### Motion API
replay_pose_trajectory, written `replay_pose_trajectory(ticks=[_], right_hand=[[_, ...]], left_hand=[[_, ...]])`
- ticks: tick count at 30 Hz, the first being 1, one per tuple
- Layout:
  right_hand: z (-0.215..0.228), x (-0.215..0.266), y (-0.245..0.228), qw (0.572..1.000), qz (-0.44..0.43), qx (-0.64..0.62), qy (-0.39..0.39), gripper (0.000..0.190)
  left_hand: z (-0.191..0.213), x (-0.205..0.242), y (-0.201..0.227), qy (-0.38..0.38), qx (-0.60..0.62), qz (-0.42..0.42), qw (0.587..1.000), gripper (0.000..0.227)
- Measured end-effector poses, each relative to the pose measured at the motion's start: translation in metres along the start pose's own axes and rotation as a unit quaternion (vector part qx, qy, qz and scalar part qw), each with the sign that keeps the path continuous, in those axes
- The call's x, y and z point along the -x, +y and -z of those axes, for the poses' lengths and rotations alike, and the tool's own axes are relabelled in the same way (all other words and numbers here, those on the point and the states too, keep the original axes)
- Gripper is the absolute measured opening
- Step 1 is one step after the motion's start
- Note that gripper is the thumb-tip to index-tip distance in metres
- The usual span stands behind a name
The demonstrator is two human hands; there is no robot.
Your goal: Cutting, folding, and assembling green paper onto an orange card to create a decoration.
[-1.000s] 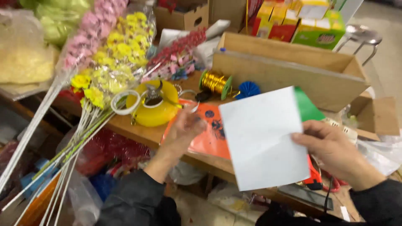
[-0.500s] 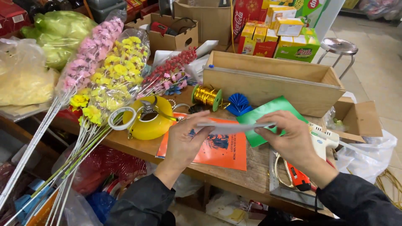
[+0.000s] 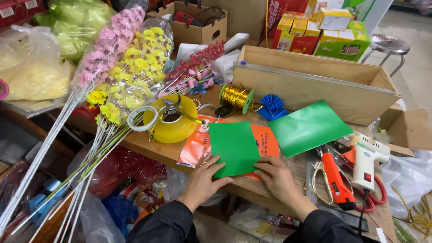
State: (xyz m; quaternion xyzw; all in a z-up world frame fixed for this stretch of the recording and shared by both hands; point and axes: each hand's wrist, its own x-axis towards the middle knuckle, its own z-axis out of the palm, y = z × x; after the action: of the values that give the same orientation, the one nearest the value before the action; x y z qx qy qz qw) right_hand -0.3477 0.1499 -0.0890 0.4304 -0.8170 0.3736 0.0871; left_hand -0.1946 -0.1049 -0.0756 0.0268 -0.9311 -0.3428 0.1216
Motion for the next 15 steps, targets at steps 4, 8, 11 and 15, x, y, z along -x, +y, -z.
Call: replay_pose_trajectory(ticks=[4, 8, 11, 15], right_hand=[[0.009, 0.000, -0.006, 1.000, -0.004, -0.023, 0.013, 0.022], [0.023, -0.008, -0.027, 0.999, 0.030, 0.008, 0.023, 0.018], [0.045, -0.024, -0.042, 0.997, 0.062, 0.040, 0.026, 0.016], [0.106, -0.060, -0.085, 0.989, -0.033, -0.142, 0.007, 0.020]], left_hand=[[-0.007, -0.003, 0.016, 0.009, -0.019, -0.030, 0.999, 0.063], [-0.021, -0.015, 0.014, 0.113, -0.059, -0.144, 0.981, 0.034], [0.000, -0.027, 0.028, 0.108, -0.053, -0.157, 0.980, 0.023], [0.083, -0.044, 0.089, 0.001, 0.158, -0.002, 0.987, 0.015]])
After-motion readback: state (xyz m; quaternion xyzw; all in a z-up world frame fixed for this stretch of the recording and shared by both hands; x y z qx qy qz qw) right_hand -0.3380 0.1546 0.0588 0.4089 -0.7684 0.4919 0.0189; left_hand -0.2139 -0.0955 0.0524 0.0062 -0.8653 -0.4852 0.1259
